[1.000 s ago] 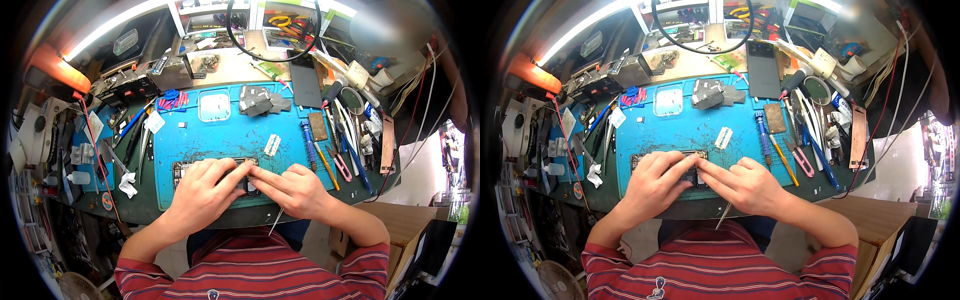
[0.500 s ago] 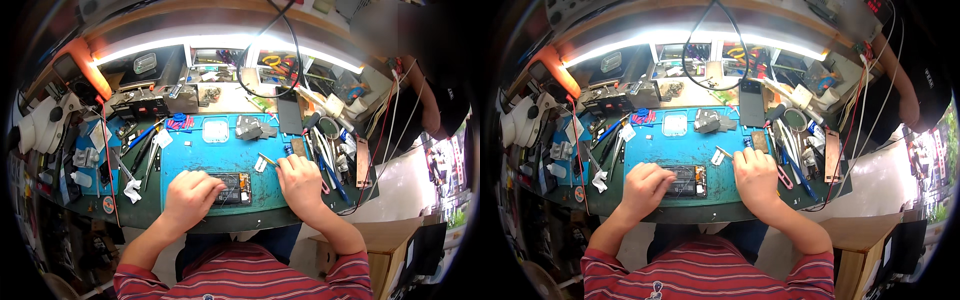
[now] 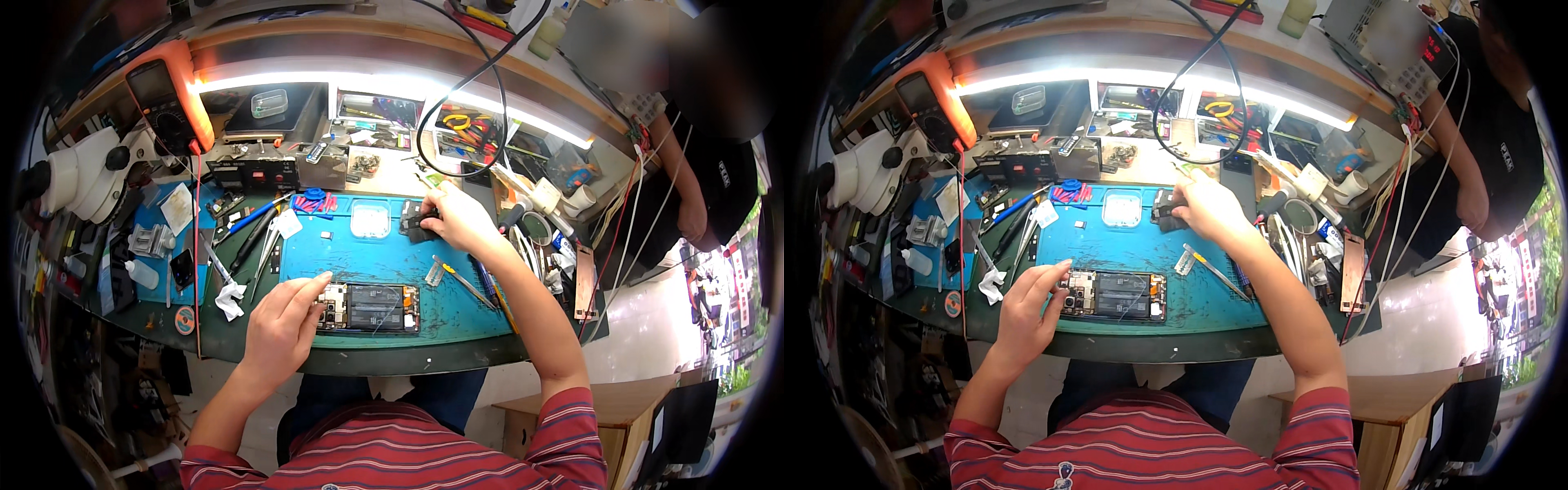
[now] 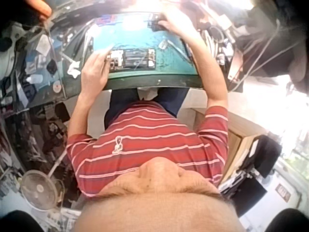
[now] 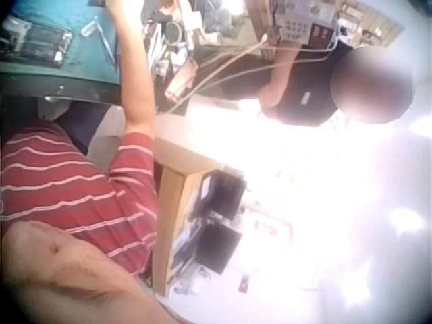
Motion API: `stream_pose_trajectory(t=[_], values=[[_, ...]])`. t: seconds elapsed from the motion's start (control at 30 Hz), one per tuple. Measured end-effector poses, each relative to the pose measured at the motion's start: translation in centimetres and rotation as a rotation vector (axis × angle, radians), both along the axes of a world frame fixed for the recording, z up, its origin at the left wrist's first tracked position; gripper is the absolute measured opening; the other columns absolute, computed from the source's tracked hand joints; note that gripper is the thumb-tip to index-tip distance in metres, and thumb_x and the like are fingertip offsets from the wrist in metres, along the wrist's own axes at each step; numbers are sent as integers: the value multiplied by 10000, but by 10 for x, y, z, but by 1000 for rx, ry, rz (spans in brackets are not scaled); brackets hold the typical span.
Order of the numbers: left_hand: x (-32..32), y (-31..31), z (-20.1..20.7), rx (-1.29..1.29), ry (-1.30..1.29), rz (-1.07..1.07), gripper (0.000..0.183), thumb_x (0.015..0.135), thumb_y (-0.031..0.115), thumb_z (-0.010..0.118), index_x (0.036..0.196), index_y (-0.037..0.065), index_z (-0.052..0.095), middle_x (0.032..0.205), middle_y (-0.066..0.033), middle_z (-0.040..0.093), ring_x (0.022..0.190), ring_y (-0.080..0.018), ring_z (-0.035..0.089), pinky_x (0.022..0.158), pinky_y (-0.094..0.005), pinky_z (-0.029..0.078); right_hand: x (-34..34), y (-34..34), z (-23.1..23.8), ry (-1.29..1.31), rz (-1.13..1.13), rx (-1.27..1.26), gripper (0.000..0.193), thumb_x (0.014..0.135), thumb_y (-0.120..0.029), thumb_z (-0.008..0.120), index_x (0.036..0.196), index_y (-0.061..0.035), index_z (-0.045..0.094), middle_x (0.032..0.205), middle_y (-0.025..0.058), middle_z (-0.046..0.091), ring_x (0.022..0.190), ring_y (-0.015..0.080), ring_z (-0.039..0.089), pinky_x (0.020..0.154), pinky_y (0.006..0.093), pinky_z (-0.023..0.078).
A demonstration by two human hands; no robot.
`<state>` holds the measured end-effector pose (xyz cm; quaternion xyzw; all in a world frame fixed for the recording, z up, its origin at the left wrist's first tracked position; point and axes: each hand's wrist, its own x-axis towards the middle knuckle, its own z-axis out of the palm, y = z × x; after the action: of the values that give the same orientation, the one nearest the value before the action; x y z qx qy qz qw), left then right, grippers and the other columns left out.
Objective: The person uses a metal spudger to pry and adjust a small ribbon cable connector on a smartphone motherboard. They then place a battery into the device chassis and press it down to secure it.
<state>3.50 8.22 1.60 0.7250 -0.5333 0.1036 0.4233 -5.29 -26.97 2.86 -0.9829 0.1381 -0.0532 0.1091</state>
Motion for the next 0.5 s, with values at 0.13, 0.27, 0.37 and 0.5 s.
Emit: stream_pose_trajectory(t=[0.13,0.27,0.37,0.5], values=[[1,0,1,169,-47,-177,416,897,14,778,1304,76,727,1140,-78,717,958,-275,698,861,-400,546,-13,-5,11,41,-95,243,292,933,-263,811,1133,-63,734,1020,121,776,965,314,741,904,429,570],[-12,-10,-2,271,-188,-337,383,848,86,811,1227,115,764,1164,-30,712,1017,-232,683,942,-401,522,-49,13,15,-267,-165,528,250,966,-213,798,1135,-37,743,932,49,765,771,128,666,756,309,558],[-13,-19,-7,250,-304,-417,344,824,111,770,1167,130,781,1157,-6,710,1082,-209,677,945,-403,527,-90,25,10,-247,-148,765,193,997,-175,768,1112,-20,761,880,10,727,749,63,597,695,262,511],[-7,-29,-8,233,-403,-485,302,812,109,744,1113,105,770,1121,-14,713,1058,-200,693,930,-376,535,-131,59,11,-180,-226,720,178,996,-148,766,1103,-5,768,822,24,720,732,70,619,682,272,516]])
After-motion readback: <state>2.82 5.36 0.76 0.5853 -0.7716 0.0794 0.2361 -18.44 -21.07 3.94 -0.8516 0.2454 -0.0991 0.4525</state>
